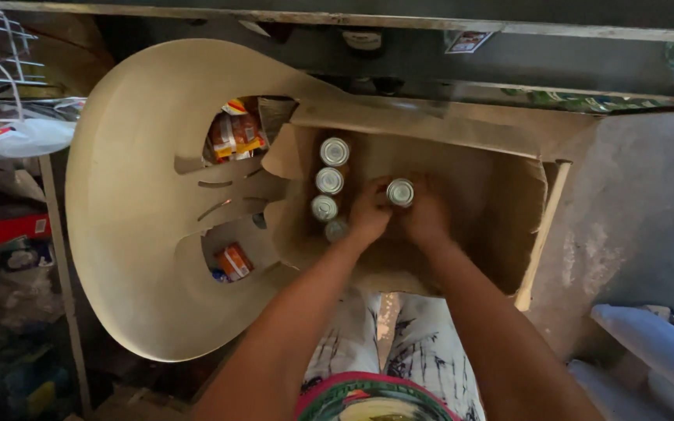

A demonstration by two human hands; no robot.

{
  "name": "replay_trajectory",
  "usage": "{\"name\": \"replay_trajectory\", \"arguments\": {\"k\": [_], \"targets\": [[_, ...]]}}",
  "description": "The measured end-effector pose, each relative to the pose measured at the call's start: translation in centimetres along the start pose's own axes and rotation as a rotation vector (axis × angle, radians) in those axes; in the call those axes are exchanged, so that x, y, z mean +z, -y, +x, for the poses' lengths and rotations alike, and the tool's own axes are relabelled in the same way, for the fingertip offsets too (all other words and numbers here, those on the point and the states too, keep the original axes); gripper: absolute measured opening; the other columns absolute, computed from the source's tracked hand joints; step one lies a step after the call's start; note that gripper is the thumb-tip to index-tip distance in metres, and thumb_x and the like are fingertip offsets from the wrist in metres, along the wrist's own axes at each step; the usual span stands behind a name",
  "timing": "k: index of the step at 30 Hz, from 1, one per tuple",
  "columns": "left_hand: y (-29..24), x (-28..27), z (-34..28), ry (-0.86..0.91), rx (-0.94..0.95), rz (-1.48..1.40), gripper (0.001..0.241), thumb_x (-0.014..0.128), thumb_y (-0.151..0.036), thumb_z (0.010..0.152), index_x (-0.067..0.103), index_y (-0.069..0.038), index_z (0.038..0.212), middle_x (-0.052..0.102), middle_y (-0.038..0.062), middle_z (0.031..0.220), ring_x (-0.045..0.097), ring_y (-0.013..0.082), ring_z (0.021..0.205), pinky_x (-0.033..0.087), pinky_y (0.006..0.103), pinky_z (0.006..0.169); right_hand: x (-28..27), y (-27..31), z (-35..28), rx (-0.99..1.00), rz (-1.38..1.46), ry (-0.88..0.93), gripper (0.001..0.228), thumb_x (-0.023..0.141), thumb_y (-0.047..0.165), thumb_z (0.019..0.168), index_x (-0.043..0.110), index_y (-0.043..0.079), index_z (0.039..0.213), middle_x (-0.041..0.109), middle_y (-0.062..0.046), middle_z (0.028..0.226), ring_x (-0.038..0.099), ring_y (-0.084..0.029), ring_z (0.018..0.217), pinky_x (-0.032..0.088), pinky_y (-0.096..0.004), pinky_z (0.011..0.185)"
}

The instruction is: Packing various canned goods from a shelf into a cardboard box.

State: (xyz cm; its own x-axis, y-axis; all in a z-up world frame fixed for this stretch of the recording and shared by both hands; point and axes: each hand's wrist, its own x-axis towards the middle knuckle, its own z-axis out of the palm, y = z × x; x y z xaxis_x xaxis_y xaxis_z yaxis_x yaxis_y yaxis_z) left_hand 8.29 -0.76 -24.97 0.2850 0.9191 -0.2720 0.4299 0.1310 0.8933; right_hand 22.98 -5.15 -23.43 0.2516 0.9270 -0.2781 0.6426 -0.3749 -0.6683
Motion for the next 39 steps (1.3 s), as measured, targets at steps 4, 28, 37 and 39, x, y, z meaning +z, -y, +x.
{"name": "replay_trajectory", "arguments": {"k": [4, 28, 37, 39], "targets": [[1.9, 0.9, -0.5, 0.091, -0.129, -0.031, 0.051, 0.065, -0.001, 0.082, 0.063, -0.01, 0.132, 0.072, 0.014, 0.125, 0.07, 0.0289, 0.115, 0.055, 0.0388, 0.099, 0.0, 1.7, -0.1, 0.034, -0.156, -0.064, 0.053, 0.075, 0.02, 0.082, 0.057, 0.015, 0.131, 0.065, -0.021, 0.123, 0.063, -0.046, 0.11, 0.051, -0.055, 0.092], [-2.5, -5.1, 1.2, -0.283, -0.035, 0.128, 0.045, 0.059, -0.007, 0.089, 0.066, -0.007, 0.134, 0.068, 0.02, 0.131, 0.063, 0.0374, 0.124, 0.05, 0.0403, 0.108, 3.1, 8.3, 5.6, -0.168, 0.092, -0.261, 0.059, 0.075, 0.013, 0.079, 0.062, 0.013, 0.137, 0.065, -0.019, 0.13, 0.066, -0.045, 0.114, 0.053, -0.049, 0.099], [-4.9, -6.5, 0.9, -0.242, -0.03, 0.194, 0.049, 0.061, -0.006, 0.079, 0.064, -0.003, 0.128, 0.06, 0.025, 0.134, 0.057, 0.0447, 0.121, 0.047, 0.0473, 0.104, 3.3, 7.9, 5.2, -0.034, 0.247, -0.035, 0.062, 0.076, 0.019, 0.084, 0.057, 0.015, 0.142, 0.065, -0.017, 0.133, 0.067, -0.041, 0.114, 0.054, -0.047, 0.094], [-6.3, -6.9, 0.8, -0.255, 0.003, 0.205, 0.05, 0.063, -0.006, 0.078, 0.065, -0.003, 0.127, 0.059, 0.026, 0.131, 0.055, 0.0462, 0.119, 0.047, 0.0486, 0.101, 4.1, 6.4, 5.8, -0.082, 0.21, -0.082, 0.062, 0.077, 0.018, 0.08, 0.057, 0.012, 0.139, 0.066, -0.018, 0.132, 0.066, -0.041, 0.116, 0.054, -0.047, 0.096]]}}
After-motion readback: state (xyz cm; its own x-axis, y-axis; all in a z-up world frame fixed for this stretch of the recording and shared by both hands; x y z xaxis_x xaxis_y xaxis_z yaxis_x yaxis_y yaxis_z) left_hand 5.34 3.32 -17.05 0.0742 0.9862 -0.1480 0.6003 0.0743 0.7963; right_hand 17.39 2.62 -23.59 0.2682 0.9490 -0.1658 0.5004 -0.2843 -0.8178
